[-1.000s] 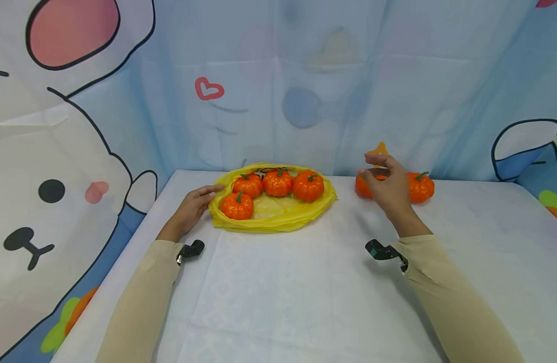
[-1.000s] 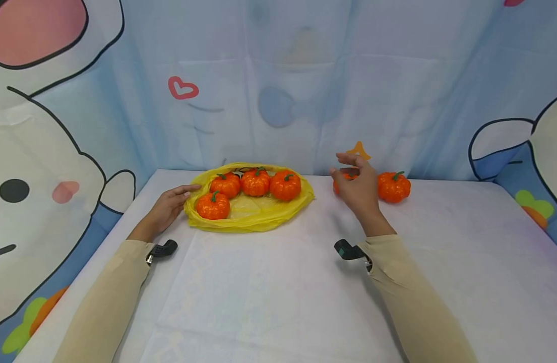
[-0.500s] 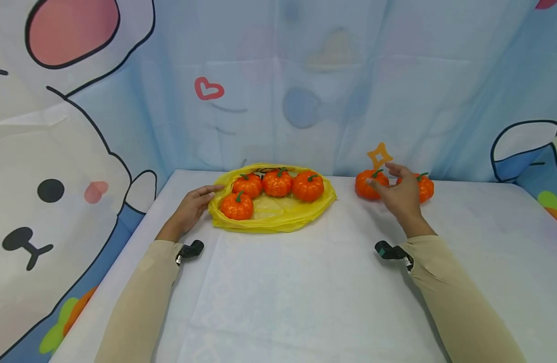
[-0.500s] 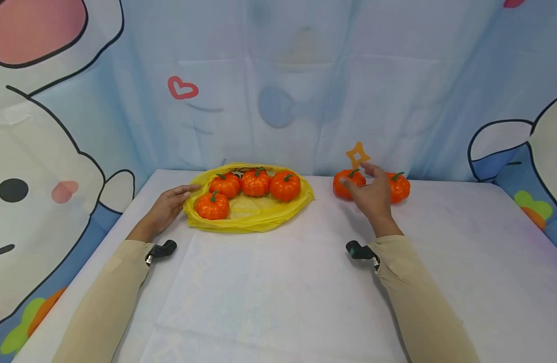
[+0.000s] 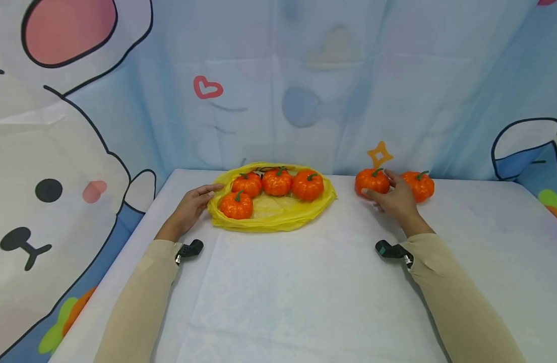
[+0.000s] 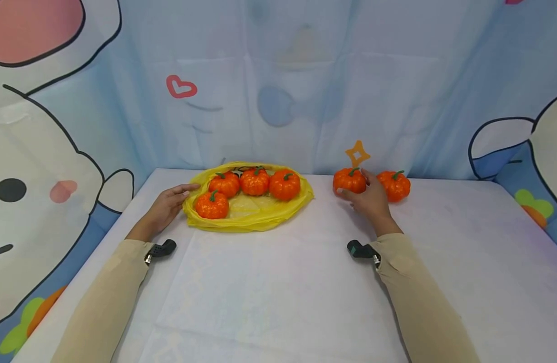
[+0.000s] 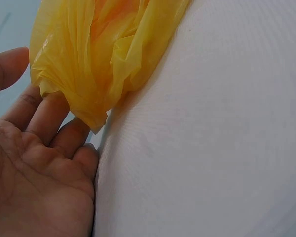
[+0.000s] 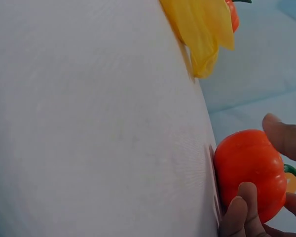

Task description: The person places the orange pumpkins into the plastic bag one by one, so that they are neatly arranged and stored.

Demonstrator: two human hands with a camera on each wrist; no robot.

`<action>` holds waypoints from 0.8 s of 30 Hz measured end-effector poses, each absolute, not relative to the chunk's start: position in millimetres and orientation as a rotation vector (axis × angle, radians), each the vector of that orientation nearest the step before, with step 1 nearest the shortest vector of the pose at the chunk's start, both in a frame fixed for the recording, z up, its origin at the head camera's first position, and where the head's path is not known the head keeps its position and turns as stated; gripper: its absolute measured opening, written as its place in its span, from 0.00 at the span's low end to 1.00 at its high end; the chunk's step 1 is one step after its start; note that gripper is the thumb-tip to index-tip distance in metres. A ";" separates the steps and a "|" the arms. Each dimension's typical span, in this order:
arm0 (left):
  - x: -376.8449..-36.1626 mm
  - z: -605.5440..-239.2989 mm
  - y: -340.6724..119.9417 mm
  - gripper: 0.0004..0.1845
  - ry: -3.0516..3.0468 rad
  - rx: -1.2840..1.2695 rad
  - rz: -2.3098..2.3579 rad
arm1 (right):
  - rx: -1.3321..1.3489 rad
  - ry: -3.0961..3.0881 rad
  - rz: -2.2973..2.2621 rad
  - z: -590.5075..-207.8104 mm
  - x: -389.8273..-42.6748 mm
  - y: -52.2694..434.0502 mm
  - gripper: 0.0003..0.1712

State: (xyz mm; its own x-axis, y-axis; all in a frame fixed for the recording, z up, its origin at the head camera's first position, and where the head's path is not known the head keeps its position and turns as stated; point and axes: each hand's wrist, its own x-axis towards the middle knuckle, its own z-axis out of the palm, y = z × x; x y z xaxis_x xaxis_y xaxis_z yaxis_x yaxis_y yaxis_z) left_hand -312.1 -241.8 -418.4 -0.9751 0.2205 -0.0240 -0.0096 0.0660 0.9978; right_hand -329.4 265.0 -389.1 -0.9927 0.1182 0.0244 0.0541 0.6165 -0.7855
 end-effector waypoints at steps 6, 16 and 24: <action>-310.8 -417.6 -241.3 0.23 2.159 0.226 2.036 | -0.153 -2.767 1.380 -392.3 -333.4 267.7 0.56; -310.1 -416.9 -240.6 0.23 2.160 0.251 2.042 | -0.171 -2.740 1.373 -394.2 -335.2 267.3 0.51; -311.4 -417.5 -241.6 0.23 2.157 0.239 2.045 | -0.188 -2.737 1.303 -394.1 -335.7 264.3 0.50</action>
